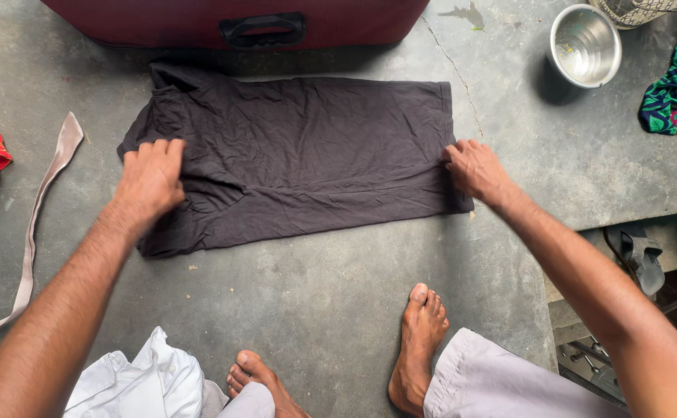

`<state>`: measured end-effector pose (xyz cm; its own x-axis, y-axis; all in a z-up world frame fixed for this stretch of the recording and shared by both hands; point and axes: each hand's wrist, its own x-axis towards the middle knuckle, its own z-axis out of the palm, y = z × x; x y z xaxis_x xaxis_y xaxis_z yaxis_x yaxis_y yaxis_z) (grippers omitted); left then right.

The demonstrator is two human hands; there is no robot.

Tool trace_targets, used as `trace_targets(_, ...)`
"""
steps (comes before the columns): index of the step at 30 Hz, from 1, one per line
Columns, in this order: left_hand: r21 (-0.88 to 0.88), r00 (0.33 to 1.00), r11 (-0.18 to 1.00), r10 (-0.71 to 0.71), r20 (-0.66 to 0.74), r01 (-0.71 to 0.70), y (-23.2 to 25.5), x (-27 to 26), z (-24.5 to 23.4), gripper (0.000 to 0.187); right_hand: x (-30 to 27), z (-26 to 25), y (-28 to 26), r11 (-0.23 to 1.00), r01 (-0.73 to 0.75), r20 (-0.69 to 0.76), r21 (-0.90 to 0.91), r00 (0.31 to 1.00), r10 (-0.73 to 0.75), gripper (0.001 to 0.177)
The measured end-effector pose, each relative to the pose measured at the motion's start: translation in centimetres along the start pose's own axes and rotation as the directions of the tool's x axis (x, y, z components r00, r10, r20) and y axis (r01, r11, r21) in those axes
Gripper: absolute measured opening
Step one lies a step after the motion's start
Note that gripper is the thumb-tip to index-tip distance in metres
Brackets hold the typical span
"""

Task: The person folds a light gray patterned shirt, a dark brown shirt, and a white shirt on the floor. They place the folded shirts into a red suitcase. The person also buttons the white shirt before folding it.

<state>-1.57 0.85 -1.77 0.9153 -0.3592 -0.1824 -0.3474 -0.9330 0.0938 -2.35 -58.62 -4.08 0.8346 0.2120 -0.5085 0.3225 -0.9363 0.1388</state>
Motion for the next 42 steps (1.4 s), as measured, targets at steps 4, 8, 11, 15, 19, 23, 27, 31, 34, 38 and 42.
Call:
trace_targets(4, -0.025, 0.990, 0.991, 0.128, -0.062, -0.130, 5.4, -2.1, -0.3, 0.036, -0.9, -0.8, -5.7, 0.962, 0.271, -0.379, 0.033, 0.894, -0.239, 0.043)
trace_targets(8, -0.164, 0.959, 0.958, 0.255, 0.125, -0.234, 10.3, -4.7, 0.9, 0.052, -1.8, -1.6, -11.4, 0.867, 0.479, -0.291, 0.135, 0.856, -0.427, 0.046)
trace_targets(11, -0.169, 0.942, 0.940, 0.317, 0.110, -0.297, 9.4, -6.9, 1.5, 0.067, -2.5, -1.4, -12.0, 0.834, 0.549, -0.237, 0.053, 0.818, -0.524, 0.050)
trace_targets(15, 0.067, 0.894, 0.944, 0.283, 0.347, -0.324, 6.6, -9.5, 3.3, 0.048, -3.7, 0.7, -8.3, 0.814, 0.577, -0.089, -0.068, 0.809, -0.581, 0.048)
trace_targets(19, 0.220, 0.892, 0.890, 0.321, 0.319, -0.399, 5.1, -10.6, 6.4, 0.036, -3.2, 3.1, -6.1, 0.775, 0.595, -0.089, -0.213, 0.778, -0.622, 0.033)
trace_targets(23, -0.141, 0.883, 0.974, 0.223, 0.413, -0.180, 4.6, -10.8, 7.2, 0.029, -2.5, 1.2, -7.1, 0.775, 0.632, 0.129, 0.003, 0.768, -0.627, 0.026)
trace_targets(27, -0.283, 0.696, 0.954, 0.138, 0.705, 0.098, 5.1, -6.8, 1.8, 0.024, -1.8, -3.4, -7.5, 0.837, 0.474, 0.321, 0.273, 0.775, -0.544, 0.023)
trace_targets(31, -0.441, 0.979, 0.875, -0.188, 0.074, 0.201, 1.1, -1.1, -1.9, 0.025, 3.2, -4.6, -5.4, 0.904, 0.368, 0.002, 0.216, 0.926, -0.378, 0.027)
trace_targets(34, -0.487, 0.906, 0.837, -0.380, -0.188, 0.250, -3.1, 3.2, -0.4, 0.028, 5.7, -4.9, -2.7, 0.905, 0.376, -0.277, 0.200, 0.907, -0.316, 0.039)
trace_targets(38, -0.530, 0.802, 0.798, -0.503, -0.323, 0.287, -7.5, 8.1, 5.0, 0.056, 7.7, -5.2, -0.4, 0.917, 0.336, -0.390, 0.216, 0.891, -0.234, 0.045)
trace_targets(42, -0.513, 0.837, 0.703, -0.545, 0.055, 0.492, -10.7, 11.0, 8.9, 0.067, 8.8, -4.2, 1.3, 0.928, 0.247, -0.231, 0.278, 0.955, -0.185, 0.041)
